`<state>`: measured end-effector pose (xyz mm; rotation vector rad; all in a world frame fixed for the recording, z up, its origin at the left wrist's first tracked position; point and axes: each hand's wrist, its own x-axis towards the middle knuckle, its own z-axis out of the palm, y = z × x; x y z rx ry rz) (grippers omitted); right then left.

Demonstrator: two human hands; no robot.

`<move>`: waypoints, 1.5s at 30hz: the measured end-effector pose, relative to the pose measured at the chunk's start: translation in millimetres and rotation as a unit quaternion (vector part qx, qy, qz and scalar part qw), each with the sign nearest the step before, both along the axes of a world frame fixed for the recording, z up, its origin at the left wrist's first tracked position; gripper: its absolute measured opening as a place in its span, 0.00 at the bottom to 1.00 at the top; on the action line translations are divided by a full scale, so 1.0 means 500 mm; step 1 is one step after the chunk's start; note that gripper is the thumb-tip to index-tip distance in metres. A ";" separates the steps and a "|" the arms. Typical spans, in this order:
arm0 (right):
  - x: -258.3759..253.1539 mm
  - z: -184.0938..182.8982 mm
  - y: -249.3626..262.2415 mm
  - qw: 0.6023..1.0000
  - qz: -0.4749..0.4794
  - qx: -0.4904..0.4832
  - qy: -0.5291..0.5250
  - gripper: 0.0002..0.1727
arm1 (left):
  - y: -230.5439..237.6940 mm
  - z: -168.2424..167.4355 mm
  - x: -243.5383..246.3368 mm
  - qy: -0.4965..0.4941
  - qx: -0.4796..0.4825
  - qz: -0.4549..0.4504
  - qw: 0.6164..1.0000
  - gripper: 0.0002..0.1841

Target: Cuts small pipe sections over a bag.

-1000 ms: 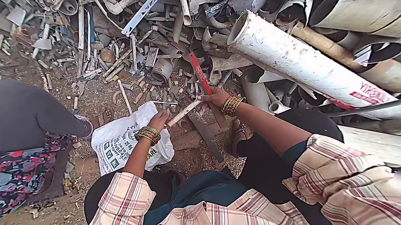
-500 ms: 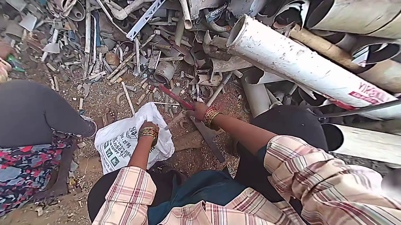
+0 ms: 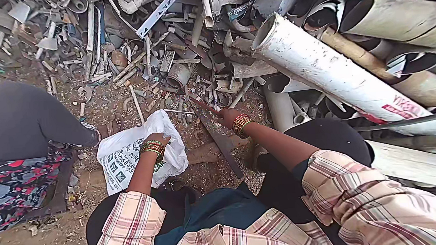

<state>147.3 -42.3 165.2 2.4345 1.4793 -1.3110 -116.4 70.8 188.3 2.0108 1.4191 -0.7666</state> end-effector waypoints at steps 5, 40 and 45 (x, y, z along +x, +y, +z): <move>0.025 -0.065 -0.041 0.976 0.124 -0.156 -0.086 0.22 | -0.020 0.036 0.044 -0.013 -0.030 -0.015 0.999 0.31; -0.162 -0.285 0.173 0.996 -0.024 -0.088 0.018 0.25 | -0.183 0.120 0.105 -0.020 -0.241 -0.247 0.938 0.33; -0.164 -0.346 0.231 0.995 0.034 -0.066 0.068 0.27 | -0.150 0.111 0.106 -0.002 -0.261 -0.231 0.937 0.34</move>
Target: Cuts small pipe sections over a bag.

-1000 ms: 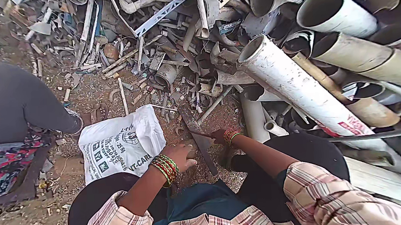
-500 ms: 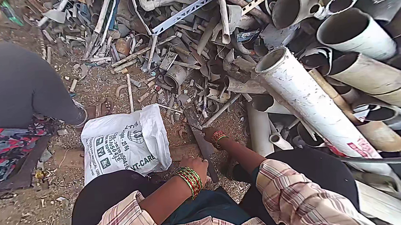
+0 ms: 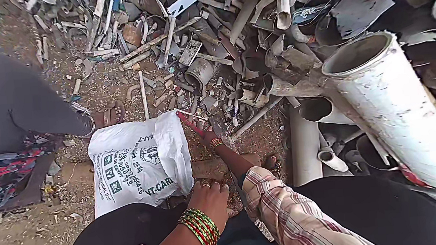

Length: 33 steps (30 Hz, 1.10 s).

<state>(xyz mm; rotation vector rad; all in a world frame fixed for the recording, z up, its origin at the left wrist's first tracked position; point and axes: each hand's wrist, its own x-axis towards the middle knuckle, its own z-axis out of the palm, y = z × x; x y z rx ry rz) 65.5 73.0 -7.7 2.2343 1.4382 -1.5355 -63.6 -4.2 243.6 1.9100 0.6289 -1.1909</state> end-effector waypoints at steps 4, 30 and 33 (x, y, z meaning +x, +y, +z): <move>-0.011 -0.041 0.053 1.000 -0.008 0.011 0.018 0.25 | 0.025 -0.015 -0.002 0.007 -0.004 0.015 1.000 0.34; -0.013 -0.053 0.060 0.996 -0.065 0.059 -0.024 0.36 | 0.064 -0.033 -0.026 0.029 -0.013 0.046 0.998 0.34; 0.018 0.024 0.007 0.992 -0.092 0.078 -0.040 0.34 | 0.043 -0.014 -0.016 0.009 0.006 0.034 0.999 0.34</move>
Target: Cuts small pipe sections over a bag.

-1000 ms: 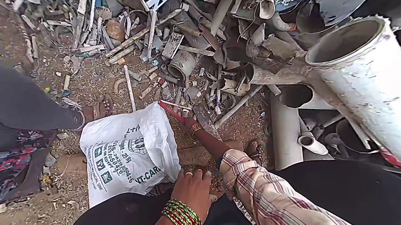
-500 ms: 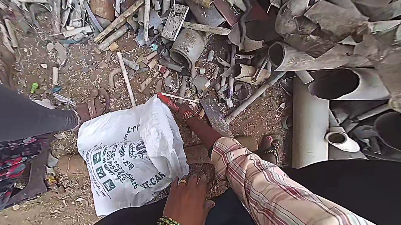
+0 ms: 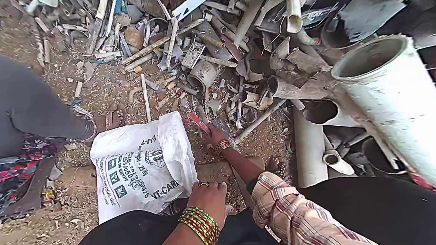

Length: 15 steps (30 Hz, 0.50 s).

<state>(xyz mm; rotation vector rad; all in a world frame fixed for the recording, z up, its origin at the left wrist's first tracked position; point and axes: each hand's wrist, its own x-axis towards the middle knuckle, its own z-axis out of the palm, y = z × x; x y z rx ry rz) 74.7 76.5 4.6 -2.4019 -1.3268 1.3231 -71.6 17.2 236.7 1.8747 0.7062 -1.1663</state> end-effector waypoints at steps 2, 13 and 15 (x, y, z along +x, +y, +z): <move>0.019 0.068 -0.033 0.999 -0.039 0.027 0.005 0.32 | -0.009 0.014 0.009 -0.012 0.019 -0.001 1.000 0.34; 0.164 0.506 -0.297 0.985 -0.118 0.111 0.059 0.19 | 0.008 0.028 0.067 -0.102 0.187 0.097 0.972 0.41; 0.173 0.562 -0.352 0.975 -0.152 0.137 0.085 0.18 | -0.014 -0.003 0.087 -0.191 0.139 0.096 0.967 0.44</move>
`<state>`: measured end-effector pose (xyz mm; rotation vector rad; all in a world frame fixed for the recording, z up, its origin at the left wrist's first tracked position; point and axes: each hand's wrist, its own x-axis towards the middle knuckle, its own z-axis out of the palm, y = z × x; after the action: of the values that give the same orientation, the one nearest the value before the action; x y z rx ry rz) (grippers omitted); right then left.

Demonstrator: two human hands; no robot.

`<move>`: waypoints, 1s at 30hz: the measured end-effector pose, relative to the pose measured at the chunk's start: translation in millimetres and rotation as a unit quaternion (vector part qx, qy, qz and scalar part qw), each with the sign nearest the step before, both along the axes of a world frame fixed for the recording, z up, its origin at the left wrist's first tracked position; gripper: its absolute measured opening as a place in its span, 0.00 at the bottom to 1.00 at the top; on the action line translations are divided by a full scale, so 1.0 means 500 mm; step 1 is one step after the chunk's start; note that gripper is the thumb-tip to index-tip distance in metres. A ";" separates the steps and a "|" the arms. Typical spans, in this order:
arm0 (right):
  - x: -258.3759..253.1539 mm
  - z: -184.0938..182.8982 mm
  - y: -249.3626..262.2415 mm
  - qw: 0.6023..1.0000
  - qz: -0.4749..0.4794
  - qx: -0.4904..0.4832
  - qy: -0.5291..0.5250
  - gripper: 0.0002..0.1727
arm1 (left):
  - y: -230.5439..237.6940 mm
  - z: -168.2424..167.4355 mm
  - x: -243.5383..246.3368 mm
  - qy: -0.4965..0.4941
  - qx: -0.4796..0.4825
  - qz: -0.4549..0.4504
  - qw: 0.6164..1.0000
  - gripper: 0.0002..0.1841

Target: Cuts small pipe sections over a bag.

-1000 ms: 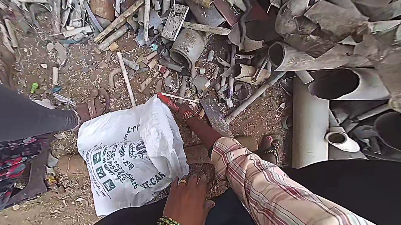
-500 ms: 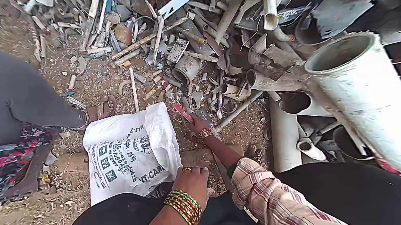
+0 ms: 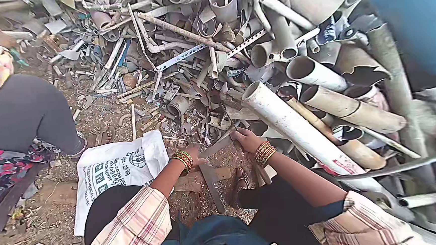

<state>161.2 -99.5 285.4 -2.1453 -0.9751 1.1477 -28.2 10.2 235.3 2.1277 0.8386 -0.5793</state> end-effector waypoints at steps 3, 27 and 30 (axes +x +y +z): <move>0.022 0.019 -0.056 0.995 -0.059 0.038 0.069 0.17 | -0.051 -0.028 0.032 -0.128 -0.027 -0.002 0.991 0.40; 0.102 -0.075 0.033 0.978 0.149 0.145 -0.024 0.24 | -0.031 -0.032 0.037 -0.190 0.022 0.115 0.975 0.29; 0.102 -0.081 0.036 0.975 0.179 0.133 -0.020 0.25 | -0.032 -0.037 0.024 -0.194 0.020 0.115 0.974 0.28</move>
<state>212.2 -81.6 245.1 -1.8328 -1.4894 1.0619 -16.1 -5.6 217.0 2.0481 0.8590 -0.0234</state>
